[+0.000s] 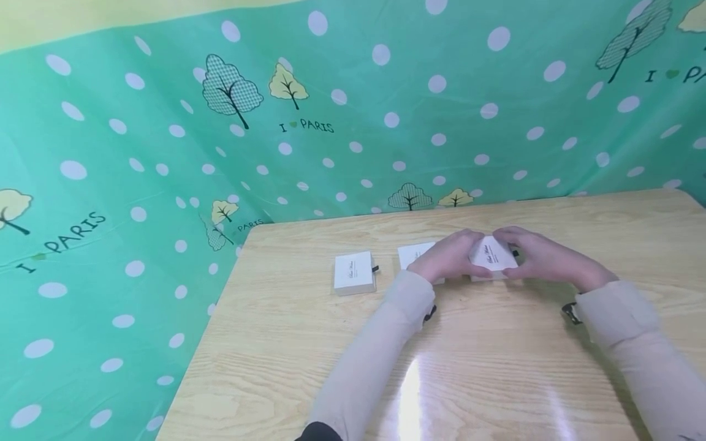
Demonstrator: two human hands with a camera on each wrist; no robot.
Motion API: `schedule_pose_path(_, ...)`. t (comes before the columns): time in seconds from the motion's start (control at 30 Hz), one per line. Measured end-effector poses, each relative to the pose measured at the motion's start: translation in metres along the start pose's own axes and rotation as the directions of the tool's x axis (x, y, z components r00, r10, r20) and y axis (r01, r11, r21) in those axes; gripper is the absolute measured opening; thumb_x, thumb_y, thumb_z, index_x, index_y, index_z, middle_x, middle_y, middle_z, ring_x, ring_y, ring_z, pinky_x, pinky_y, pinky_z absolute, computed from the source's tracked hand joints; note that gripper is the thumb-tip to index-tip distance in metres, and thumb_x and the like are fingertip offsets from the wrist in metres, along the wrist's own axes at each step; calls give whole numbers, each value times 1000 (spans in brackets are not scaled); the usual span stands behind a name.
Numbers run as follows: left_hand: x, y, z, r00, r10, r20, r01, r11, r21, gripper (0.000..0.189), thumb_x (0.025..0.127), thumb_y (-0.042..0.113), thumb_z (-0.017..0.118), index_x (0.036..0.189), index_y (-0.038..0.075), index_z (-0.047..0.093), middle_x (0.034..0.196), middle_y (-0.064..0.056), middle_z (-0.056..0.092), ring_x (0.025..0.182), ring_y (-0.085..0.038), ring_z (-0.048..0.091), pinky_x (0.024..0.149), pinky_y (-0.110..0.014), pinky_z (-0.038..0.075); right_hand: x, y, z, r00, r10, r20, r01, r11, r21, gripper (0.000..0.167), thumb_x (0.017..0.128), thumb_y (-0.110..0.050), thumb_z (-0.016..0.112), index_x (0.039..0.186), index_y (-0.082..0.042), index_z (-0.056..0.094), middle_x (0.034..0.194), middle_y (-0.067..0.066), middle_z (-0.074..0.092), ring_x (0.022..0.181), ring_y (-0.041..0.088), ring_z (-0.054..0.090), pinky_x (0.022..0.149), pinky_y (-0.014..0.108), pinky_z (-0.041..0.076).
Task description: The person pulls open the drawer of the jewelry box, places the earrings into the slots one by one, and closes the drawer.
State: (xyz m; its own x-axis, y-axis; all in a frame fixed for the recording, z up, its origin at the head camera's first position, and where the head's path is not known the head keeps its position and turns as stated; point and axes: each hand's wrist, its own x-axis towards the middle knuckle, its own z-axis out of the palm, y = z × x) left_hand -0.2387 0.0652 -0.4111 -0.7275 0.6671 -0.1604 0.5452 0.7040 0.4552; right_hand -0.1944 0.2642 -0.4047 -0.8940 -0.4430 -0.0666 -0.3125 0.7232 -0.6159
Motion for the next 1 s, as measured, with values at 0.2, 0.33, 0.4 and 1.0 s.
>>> schedule_pose_path(0.2, -1, 0, -2, 1000, -6, 5, 6, 1000, -3, 74, 81, 41, 81, 144, 16, 50, 134, 7, 57, 106, -2, 53, 91, -13, 43, 1, -3, -1, 1000, -6, 3, 6, 1000, 12, 81, 77, -8, 81, 141, 17, 38, 145, 39, 36, 132, 57, 35, 107, 69, 32)
schedule_pose_path(0.33, -3, 0, -2, 1000, -7, -4, 7, 1000, -7, 76, 82, 44, 79, 146, 17, 48, 140, 7, 53, 111, -2, 52, 95, -14, 43, 0, -4, -2, 1000, -1, 1, 1, 1000, 11, 81, 78, -9, 80, 142, 16, 36, 145, 39, 36, 133, 56, 34, 108, 69, 31)
schedule_pose_path(0.4, -6, -1, -2, 1000, -8, -9, 8, 1000, -4, 78, 82, 46, 78, 148, 18, 45, 144, 7, 50, 114, -3, 51, 97, -16, 43, -1, -4, -2, 1000, -4, -3, 4, 1000, 7, 83, 78, -10, 80, 143, 15, 34, 146, 39, 34, 133, 57, 33, 108, 70, 29)
schedule_pose_path(1.0, -33, -12, -19, 994, -59, -95, 70, 991, 110, 84, 86, 58, 67, 155, 24, 33, 159, 6, 34, 146, -13, 32, 119, -36, 32, 2, -27, 1, 990, -100, -100, 101, 995, 0, 79, 82, -19, 82, 143, 7, 40, 140, 30, 41, 123, 47, 45, 97, 68, 43)
